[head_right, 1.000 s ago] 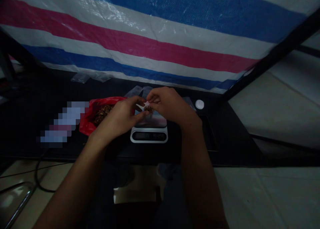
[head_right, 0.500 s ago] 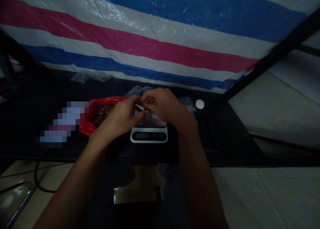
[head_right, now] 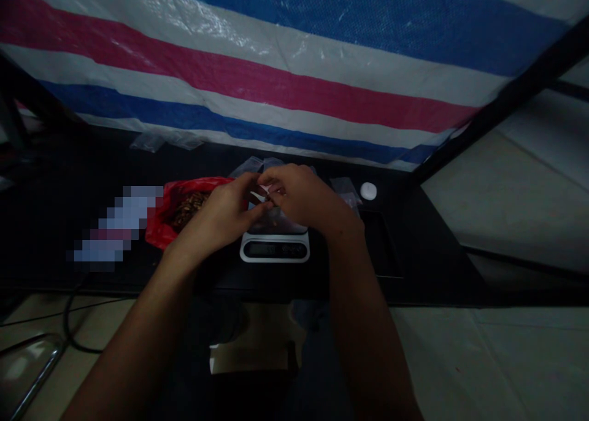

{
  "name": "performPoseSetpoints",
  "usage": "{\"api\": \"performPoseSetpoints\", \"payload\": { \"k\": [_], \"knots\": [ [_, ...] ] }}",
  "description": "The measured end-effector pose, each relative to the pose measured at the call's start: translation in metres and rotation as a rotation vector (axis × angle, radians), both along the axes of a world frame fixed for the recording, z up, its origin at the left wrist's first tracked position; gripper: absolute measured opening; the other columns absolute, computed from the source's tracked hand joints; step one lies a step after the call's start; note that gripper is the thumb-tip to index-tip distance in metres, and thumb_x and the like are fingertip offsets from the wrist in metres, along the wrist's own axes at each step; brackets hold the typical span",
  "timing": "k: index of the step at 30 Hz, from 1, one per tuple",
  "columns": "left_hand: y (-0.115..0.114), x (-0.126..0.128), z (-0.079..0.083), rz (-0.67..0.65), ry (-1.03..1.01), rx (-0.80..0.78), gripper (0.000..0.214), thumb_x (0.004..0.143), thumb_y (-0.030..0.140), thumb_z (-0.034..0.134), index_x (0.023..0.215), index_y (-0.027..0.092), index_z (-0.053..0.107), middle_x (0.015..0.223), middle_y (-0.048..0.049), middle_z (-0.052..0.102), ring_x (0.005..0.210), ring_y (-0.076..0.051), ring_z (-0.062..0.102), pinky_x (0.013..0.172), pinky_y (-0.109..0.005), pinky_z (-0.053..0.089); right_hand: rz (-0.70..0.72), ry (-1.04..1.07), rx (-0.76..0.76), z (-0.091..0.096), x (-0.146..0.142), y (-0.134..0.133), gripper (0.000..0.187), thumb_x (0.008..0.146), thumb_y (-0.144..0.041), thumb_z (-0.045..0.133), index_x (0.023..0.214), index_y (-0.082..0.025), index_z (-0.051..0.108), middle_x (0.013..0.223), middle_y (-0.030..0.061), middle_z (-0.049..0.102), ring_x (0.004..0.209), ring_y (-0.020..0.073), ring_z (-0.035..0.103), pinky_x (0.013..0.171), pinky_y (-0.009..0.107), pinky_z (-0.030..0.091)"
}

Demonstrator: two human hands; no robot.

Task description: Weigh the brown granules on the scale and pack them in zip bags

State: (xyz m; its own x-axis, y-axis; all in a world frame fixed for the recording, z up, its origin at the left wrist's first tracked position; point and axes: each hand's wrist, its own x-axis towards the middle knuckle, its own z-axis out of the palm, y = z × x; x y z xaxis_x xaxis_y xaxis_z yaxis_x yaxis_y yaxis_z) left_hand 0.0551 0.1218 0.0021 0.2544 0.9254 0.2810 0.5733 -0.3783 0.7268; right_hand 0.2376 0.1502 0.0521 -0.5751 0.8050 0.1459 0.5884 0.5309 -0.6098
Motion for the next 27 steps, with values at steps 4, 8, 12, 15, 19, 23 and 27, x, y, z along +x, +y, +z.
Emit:
{"api": "performPoseSetpoints", "payload": {
  "k": [4, 8, 12, 15, 19, 23, 27],
  "knots": [
    [-0.001, -0.001, 0.001, -0.014, -0.032, -0.022, 0.036, 0.094, 0.020, 0.069, 0.129, 0.019, 0.064, 0.112, -0.0073, 0.080, 0.096, -0.023, 0.077, 0.084, -0.035, 0.059, 0.004, 0.061, -0.001, 0.002, 0.005, 0.002, 0.028, 0.090, -0.006, 0.061, 0.106, -0.021, 0.078, 0.106, 0.0039, 0.083, 0.099, 0.0204, 0.078, 0.088, 0.031, 0.061],
    [-0.004, -0.002, 0.005, -0.008, -0.031, -0.059, 0.038, 0.094, 0.016, 0.068, 0.131, 0.019, 0.066, 0.113, -0.0069, 0.080, 0.099, -0.022, 0.077, 0.087, -0.033, 0.059, -0.081, 0.007, 0.049, 0.004, 0.016, 0.003, 0.021, 0.087, -0.006, 0.065, 0.098, -0.018, 0.078, 0.099, 0.0056, 0.082, 0.089, 0.0206, 0.077, 0.081, 0.031, 0.060],
    [-0.005, -0.006, 0.010, 0.047, 0.015, -0.082, 0.038, 0.094, 0.018, 0.068, 0.132, 0.017, 0.067, 0.120, -0.0096, 0.079, 0.101, -0.023, 0.077, 0.087, -0.034, 0.059, -0.122, -0.112, -0.071, 0.006, 0.021, 0.001, 0.014, 0.082, -0.007, 0.071, 0.085, -0.020, 0.075, 0.086, 0.0035, 0.080, 0.079, 0.0190, 0.075, 0.071, 0.028, 0.057],
    [-0.006, -0.011, 0.012, 0.050, 0.053, -0.066, 0.031, 0.094, 0.017, 0.067, 0.125, 0.018, 0.069, 0.117, -0.0091, 0.080, 0.102, -0.024, 0.076, 0.088, -0.035, 0.057, -0.119, -0.170, -0.125, 0.007, 0.019, -0.002, 0.014, 0.079, -0.007, 0.072, 0.079, -0.021, 0.072, 0.081, 0.0013, 0.079, 0.073, 0.0173, 0.072, 0.063, 0.026, 0.052],
    [-0.010, -0.015, 0.015, 0.011, 0.190, -0.113, 0.012, 0.091, 0.026, 0.072, 0.101, 0.021, 0.074, 0.096, -0.0063, 0.080, 0.089, -0.025, 0.075, 0.076, -0.034, 0.055, -0.128, -0.191, -0.125, 0.007, 0.015, -0.002, 0.011, 0.080, -0.011, 0.072, 0.075, -0.021, 0.071, 0.075, 0.0011, 0.077, 0.068, 0.0172, 0.068, 0.058, 0.027, 0.047],
    [-0.013, -0.012, 0.014, -0.083, 0.280, -0.182, 0.012, 0.091, 0.032, 0.071, 0.099, 0.025, 0.078, 0.095, -0.0048, 0.081, 0.087, -0.026, 0.075, 0.074, -0.035, 0.053, -0.123, -0.209, -0.135, 0.007, 0.014, -0.001, 0.011, 0.082, -0.012, 0.070, 0.075, -0.020, 0.073, 0.075, 0.0015, 0.077, 0.067, 0.0168, 0.067, 0.058, 0.028, 0.045],
    [-0.015, -0.004, 0.011, -0.050, 0.362, -0.184, 0.015, 0.092, 0.033, 0.070, 0.101, 0.026, 0.080, 0.098, -0.0074, 0.082, 0.094, -0.031, 0.077, 0.077, -0.039, 0.053, -0.120, -0.217, -0.122, 0.006, 0.013, -0.001, 0.012, 0.084, -0.011, 0.069, 0.077, -0.019, 0.074, 0.074, 0.0014, 0.076, 0.066, 0.0154, 0.066, 0.060, 0.027, 0.044]
  ]
}}
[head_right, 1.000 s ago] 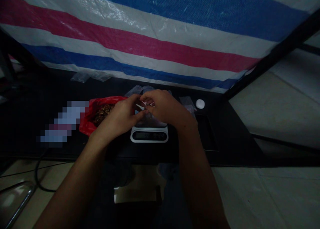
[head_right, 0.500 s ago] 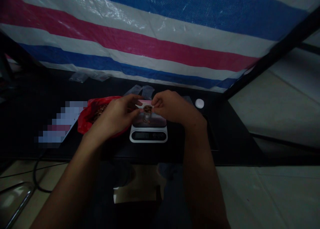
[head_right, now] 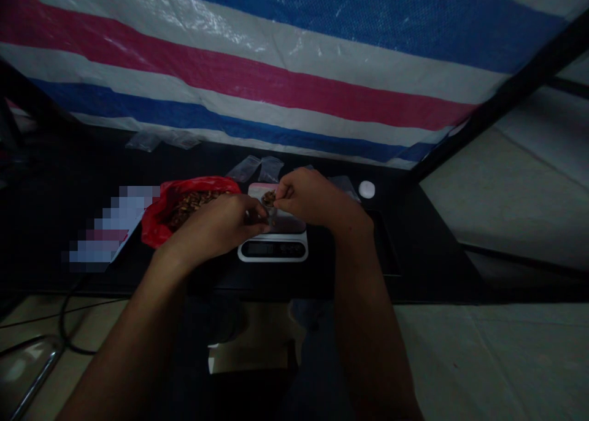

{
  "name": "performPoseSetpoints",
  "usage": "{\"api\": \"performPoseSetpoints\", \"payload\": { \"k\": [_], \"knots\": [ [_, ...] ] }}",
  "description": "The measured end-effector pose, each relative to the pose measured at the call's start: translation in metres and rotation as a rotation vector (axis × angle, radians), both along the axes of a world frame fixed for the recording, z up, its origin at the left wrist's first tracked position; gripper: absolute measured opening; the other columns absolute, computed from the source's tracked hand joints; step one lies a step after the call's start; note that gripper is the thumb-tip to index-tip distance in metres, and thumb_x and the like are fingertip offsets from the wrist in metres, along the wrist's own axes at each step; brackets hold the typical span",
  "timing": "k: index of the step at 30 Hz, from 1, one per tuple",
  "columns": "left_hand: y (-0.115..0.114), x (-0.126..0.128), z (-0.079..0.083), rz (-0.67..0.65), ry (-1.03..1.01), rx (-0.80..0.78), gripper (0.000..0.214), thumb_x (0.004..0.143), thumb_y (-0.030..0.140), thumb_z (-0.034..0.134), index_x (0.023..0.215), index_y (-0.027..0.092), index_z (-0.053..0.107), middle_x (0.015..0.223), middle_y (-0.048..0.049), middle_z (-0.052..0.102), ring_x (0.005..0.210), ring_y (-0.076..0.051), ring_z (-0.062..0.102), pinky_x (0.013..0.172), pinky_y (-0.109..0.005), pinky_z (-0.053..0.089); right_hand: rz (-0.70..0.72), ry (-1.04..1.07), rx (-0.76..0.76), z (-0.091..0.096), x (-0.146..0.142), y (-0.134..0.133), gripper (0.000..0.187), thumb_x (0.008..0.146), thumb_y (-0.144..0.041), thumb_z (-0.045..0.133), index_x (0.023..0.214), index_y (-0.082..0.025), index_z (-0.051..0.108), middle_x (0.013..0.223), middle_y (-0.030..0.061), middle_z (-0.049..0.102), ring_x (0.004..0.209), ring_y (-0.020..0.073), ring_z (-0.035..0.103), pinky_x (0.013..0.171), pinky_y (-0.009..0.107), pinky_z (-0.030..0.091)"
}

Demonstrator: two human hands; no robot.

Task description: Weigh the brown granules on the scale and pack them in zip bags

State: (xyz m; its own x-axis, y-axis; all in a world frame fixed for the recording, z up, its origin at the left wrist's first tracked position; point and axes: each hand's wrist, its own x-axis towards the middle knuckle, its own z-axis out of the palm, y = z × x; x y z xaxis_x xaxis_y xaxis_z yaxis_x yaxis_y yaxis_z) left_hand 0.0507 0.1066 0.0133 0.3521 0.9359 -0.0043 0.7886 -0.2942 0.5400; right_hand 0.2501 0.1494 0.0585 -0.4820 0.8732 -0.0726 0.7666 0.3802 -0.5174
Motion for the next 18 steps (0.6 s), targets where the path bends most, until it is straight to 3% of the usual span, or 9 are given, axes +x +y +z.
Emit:
{"api": "performPoseSetpoints", "payload": {
  "k": [8, 14, 18],
  "knots": [
    [-0.002, -0.003, 0.006, -0.054, -0.013, 0.031, 0.019, 0.097, 0.032, 0.064, 0.099, 0.025, 0.081, 0.094, -0.0069, 0.082, 0.086, -0.028, 0.076, 0.076, -0.037, 0.052, -0.012, 0.038, 0.097, -0.003, 0.013, 0.005, 0.012, 0.090, -0.020, 0.067, 0.085, -0.019, 0.078, 0.081, 0.0026, 0.078, 0.071, 0.0166, 0.068, 0.066, 0.028, 0.048],
    [-0.001, -0.010, 0.013, 0.008, -0.100, 0.162, 0.019, 0.097, 0.030, 0.064, 0.105, 0.023, 0.079, 0.101, -0.0065, 0.081, 0.089, -0.026, 0.075, 0.076, -0.035, 0.052, -0.024, 0.095, 0.082, -0.029, 0.014, 0.026, 0.021, 0.090, -0.010, 0.067, 0.103, -0.016, 0.081, 0.101, 0.0082, 0.082, 0.091, 0.0196, 0.074, 0.080, 0.028, 0.053],
    [0.003, -0.007, 0.010, 0.026, -0.189, 0.243, 0.021, 0.099, 0.028, 0.061, 0.109, 0.022, 0.079, 0.111, -0.0077, 0.079, 0.101, -0.026, 0.073, 0.086, -0.037, 0.054, 0.038, 0.099, 0.075, -0.045, 0.007, 0.036, 0.025, 0.091, -0.012, 0.066, 0.109, -0.016, 0.083, 0.101, 0.0080, 0.082, 0.089, 0.0184, 0.072, 0.077, 0.027, 0.050]
  ]
}}
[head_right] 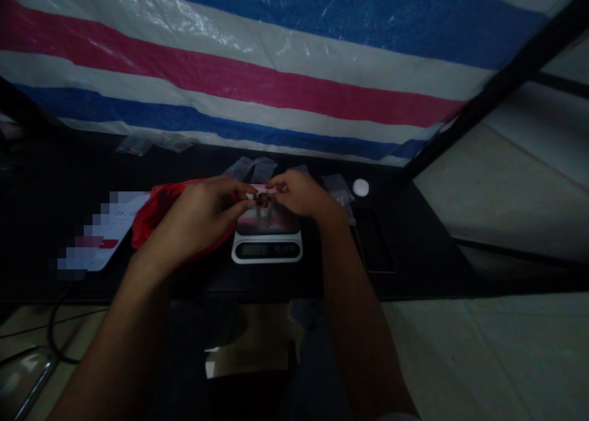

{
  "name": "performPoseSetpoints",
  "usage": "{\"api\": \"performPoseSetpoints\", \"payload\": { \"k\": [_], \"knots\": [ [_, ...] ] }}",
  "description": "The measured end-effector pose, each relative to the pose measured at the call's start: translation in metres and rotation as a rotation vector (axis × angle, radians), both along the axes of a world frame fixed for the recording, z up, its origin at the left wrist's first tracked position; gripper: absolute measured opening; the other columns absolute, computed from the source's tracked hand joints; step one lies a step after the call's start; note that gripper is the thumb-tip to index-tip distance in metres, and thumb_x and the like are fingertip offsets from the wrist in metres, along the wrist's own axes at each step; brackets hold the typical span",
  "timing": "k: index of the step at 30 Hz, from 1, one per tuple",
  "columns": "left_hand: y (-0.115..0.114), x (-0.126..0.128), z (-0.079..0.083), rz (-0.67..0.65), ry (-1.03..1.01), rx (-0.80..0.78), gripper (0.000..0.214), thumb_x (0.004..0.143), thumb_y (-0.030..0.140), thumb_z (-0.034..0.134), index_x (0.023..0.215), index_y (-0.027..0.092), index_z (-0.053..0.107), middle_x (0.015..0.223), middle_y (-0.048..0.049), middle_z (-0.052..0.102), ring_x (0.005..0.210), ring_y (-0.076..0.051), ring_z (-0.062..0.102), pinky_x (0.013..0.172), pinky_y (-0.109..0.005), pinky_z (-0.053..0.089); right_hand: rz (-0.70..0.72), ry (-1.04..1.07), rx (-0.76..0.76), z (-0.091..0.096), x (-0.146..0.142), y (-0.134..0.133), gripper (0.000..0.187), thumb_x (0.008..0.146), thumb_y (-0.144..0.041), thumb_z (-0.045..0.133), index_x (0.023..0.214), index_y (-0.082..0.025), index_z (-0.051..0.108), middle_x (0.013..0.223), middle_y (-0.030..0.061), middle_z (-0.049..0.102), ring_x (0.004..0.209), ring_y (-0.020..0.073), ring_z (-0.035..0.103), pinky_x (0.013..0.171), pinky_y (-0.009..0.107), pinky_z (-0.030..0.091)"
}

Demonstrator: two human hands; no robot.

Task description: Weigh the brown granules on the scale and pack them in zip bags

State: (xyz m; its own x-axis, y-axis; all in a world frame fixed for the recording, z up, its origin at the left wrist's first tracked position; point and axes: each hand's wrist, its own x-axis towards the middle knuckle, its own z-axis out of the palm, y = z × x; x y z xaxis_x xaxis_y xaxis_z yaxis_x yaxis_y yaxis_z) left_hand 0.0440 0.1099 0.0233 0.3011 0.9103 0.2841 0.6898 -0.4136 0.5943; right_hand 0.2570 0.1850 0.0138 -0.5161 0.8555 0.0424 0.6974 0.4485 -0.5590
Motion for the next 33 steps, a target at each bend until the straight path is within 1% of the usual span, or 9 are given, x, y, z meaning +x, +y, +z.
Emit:
{"api": "performPoseSetpoints", "payload": {
  "k": [4, 10, 14, 16, 19, 22, 27, 31, 33],
  "knots": [
    [0.003, 0.005, -0.005, 0.006, -0.032, -0.017, 0.025, 0.099, 0.025, 0.062, 0.117, 0.021, 0.079, 0.119, -0.0091, 0.078, 0.107, -0.027, 0.073, 0.092, -0.039, 0.054, 0.060, -0.003, -0.026, -0.004, -0.002, 0.003, 0.020, 0.092, -0.014, 0.065, 0.097, -0.016, 0.084, 0.088, 0.0052, 0.079, 0.078, 0.0158, 0.067, 0.071, 0.026, 0.045],
    [0.005, 0.008, -0.006, 0.026, -0.005, -0.045, 0.025, 0.098, 0.025, 0.062, 0.117, 0.021, 0.079, 0.123, -0.0098, 0.078, 0.112, -0.028, 0.073, 0.099, -0.041, 0.055, 0.105, 0.096, -0.076, -0.006, -0.001, 0.005, 0.024, 0.090, -0.012, 0.062, 0.098, -0.019, 0.083, 0.091, 0.0032, 0.079, 0.082, 0.0154, 0.067, 0.075, 0.026, 0.046],
    [0.005, 0.008, -0.006, 0.031, -0.022, -0.062, 0.028, 0.096, 0.021, 0.063, 0.121, 0.023, 0.077, 0.120, -0.0079, 0.080, 0.111, -0.028, 0.074, 0.098, -0.041, 0.056, 0.161, 0.096, -0.086, -0.008, -0.002, 0.006, 0.019, 0.090, -0.014, 0.064, 0.089, -0.018, 0.083, 0.081, 0.0012, 0.076, 0.078, 0.0151, 0.064, 0.073, 0.027, 0.044],
    [0.004, 0.008, -0.005, 0.036, -0.039, -0.074, 0.030, 0.095, 0.020, 0.064, 0.122, 0.024, 0.076, 0.115, -0.0073, 0.081, 0.107, -0.028, 0.075, 0.092, -0.040, 0.057, 0.152, 0.088, -0.075, -0.009, -0.002, 0.006, 0.020, 0.091, -0.014, 0.063, 0.087, -0.018, 0.082, 0.080, 0.0010, 0.075, 0.078, 0.0147, 0.064, 0.072, 0.026, 0.043],
    [0.004, 0.007, -0.005, 0.040, -0.053, -0.090, 0.032, 0.094, 0.020, 0.066, 0.125, 0.023, 0.075, 0.109, -0.0074, 0.082, 0.101, -0.029, 0.076, 0.083, -0.038, 0.057, 0.086, 0.069, -0.067, -0.011, -0.003, 0.006, 0.020, 0.091, -0.013, 0.064, 0.094, -0.017, 0.083, 0.088, 0.0033, 0.078, 0.080, 0.0150, 0.067, 0.072, 0.026, 0.045],
    [0.004, 0.007, -0.004, 0.049, -0.045, -0.100, 0.032, 0.094, 0.021, 0.066, 0.124, 0.022, 0.075, 0.111, -0.0078, 0.082, 0.101, -0.029, 0.077, 0.084, -0.038, 0.057, 0.012, 0.092, -0.051, -0.010, -0.002, 0.006, 0.020, 0.091, -0.013, 0.065, 0.100, -0.016, 0.083, 0.095, 0.0063, 0.081, 0.087, 0.0173, 0.071, 0.076, 0.027, 0.049],
    [0.004, 0.002, -0.004, 0.041, -0.033, -0.095, 0.028, 0.095, 0.022, 0.066, 0.121, 0.022, 0.075, 0.111, -0.0073, 0.082, 0.098, -0.027, 0.077, 0.087, -0.038, 0.056, -0.002, 0.057, -0.060, 0.007, 0.010, -0.001, 0.014, 0.089, -0.016, 0.068, 0.092, -0.016, 0.082, 0.089, 0.0052, 0.081, 0.082, 0.0177, 0.072, 0.074, 0.027, 0.051],
    [0.007, -0.005, -0.007, 0.073, -0.015, -0.109, 0.028, 0.095, 0.024, 0.065, 0.122, 0.020, 0.073, 0.111, -0.0090, 0.081, 0.097, -0.026, 0.077, 0.087, -0.038, 0.057, -0.005, -0.103, -0.178, 0.029, 0.016, -0.019, 0.006, 0.082, -0.022, 0.076, 0.080, -0.018, 0.081, 0.070, -0.0010, 0.075, 0.065, 0.0146, 0.065, 0.059, 0.025, 0.045],
    [0.008, -0.007, -0.008, 0.090, 0.011, -0.118, 0.028, 0.095, 0.024, 0.064, 0.122, 0.019, 0.072, 0.113, -0.0105, 0.080, 0.099, -0.027, 0.076, 0.090, -0.039, 0.057, -0.023, -0.146, -0.235, 0.034, 0.011, -0.028, 0.011, 0.081, -0.028, 0.079, 0.076, -0.018, 0.080, 0.066, -0.0009, 0.073, 0.062, 0.0146, 0.064, 0.055, 0.025, 0.042]
  ]
}}
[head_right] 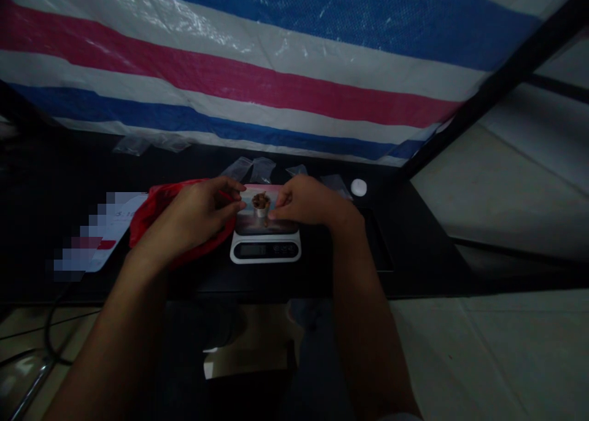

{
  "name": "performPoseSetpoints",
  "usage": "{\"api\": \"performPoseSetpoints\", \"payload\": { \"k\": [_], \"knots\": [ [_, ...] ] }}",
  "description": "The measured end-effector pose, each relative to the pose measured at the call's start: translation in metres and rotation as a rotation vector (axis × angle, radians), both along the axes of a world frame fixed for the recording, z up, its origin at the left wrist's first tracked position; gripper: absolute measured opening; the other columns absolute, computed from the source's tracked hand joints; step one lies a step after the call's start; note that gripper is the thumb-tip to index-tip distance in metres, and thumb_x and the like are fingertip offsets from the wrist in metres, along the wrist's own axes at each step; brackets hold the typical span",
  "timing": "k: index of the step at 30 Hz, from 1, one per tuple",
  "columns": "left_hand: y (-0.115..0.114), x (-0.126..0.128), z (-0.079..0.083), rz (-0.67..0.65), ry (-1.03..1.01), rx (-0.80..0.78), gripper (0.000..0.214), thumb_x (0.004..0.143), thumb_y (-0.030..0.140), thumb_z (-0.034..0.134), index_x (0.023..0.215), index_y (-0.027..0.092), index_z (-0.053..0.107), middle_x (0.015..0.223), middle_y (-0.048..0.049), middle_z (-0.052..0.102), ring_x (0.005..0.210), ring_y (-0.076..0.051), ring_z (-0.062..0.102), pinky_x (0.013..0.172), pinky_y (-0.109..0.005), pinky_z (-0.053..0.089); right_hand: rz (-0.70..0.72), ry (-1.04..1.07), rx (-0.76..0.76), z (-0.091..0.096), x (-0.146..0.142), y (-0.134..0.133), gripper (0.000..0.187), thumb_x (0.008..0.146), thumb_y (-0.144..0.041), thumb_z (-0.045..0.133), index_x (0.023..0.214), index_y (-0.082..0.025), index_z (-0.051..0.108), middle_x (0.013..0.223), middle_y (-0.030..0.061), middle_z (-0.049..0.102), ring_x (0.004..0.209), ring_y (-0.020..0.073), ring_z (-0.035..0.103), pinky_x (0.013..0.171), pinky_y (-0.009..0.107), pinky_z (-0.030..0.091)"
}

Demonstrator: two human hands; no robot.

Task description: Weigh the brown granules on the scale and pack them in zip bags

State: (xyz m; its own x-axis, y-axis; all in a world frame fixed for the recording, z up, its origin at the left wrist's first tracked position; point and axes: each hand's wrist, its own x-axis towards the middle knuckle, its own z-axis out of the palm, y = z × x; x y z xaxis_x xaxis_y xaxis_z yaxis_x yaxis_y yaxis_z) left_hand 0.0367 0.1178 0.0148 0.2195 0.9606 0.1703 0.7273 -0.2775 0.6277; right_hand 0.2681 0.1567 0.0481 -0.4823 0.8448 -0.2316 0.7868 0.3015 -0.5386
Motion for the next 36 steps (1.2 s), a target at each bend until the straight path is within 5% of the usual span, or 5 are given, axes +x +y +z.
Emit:
{"api": "performPoseSetpoints", "payload": {
  "k": [6, 12, 19, 31, 36],
  "knots": [
    [-0.001, 0.003, -0.003, -0.045, -0.026, 0.006, 0.053, 0.090, 0.024, 0.072, 0.141, 0.016, 0.062, 0.133, -0.0121, 0.074, 0.115, -0.027, 0.072, 0.102, -0.041, 0.056, 0.043, -0.005, -0.084, -0.004, -0.018, -0.008, 0.009, 0.083, -0.022, 0.076, 0.083, -0.016, 0.082, 0.081, 0.0055, 0.081, 0.072, 0.0170, 0.071, 0.062, 0.026, 0.048],
    [0.000, 0.009, -0.011, -0.069, -0.100, 0.001, 0.069, 0.087, 0.024, 0.077, 0.151, 0.016, 0.054, 0.141, -0.0134, 0.069, 0.121, -0.027, 0.070, 0.107, -0.041, 0.054, 0.034, -0.013, -0.062, -0.004, -0.005, -0.002, 0.015, 0.081, -0.012, 0.068, 0.079, -0.018, 0.081, 0.076, 0.0019, 0.079, 0.069, 0.0166, 0.069, 0.062, 0.027, 0.047],
    [0.003, 0.014, -0.016, -0.108, -0.189, -0.004, 0.076, 0.084, 0.021, 0.080, 0.154, 0.013, 0.051, 0.137, -0.0152, 0.071, 0.117, -0.027, 0.072, 0.104, -0.041, 0.056, -0.035, 0.154, 0.227, -0.001, 0.002, 0.002, 0.015, 0.086, -0.020, 0.070, 0.088, -0.018, 0.084, 0.081, 0.0035, 0.080, 0.071, 0.0169, 0.068, 0.068, 0.028, 0.049],
    [0.007, 0.012, -0.022, -0.128, -0.245, -0.026, 0.077, 0.083, 0.022, 0.080, 0.154, 0.013, 0.050, 0.142, -0.0166, 0.069, 0.124, -0.029, 0.070, 0.109, -0.044, 0.054, 0.046, 0.185, 0.238, 0.001, -0.004, 0.002, 0.017, 0.088, -0.021, 0.070, 0.091, -0.018, 0.086, 0.081, 0.0035, 0.081, 0.071, 0.0166, 0.068, 0.066, 0.028, 0.046],
    [0.006, 0.012, -0.020, -0.115, -0.218, -0.019, 0.075, 0.085, 0.022, 0.080, 0.154, 0.012, 0.051, 0.144, -0.0161, 0.068, 0.123, -0.027, 0.070, 0.111, -0.043, 0.053, -0.049, 0.337, 0.235, -0.001, 0.010, 0.007, 0.020, 0.088, -0.027, 0.068, 0.092, -0.020, 0.086, 0.091, 0.0046, 0.083, 0.083, 0.0209, 0.073, 0.074, 0.030, 0.053]
  ]
}}
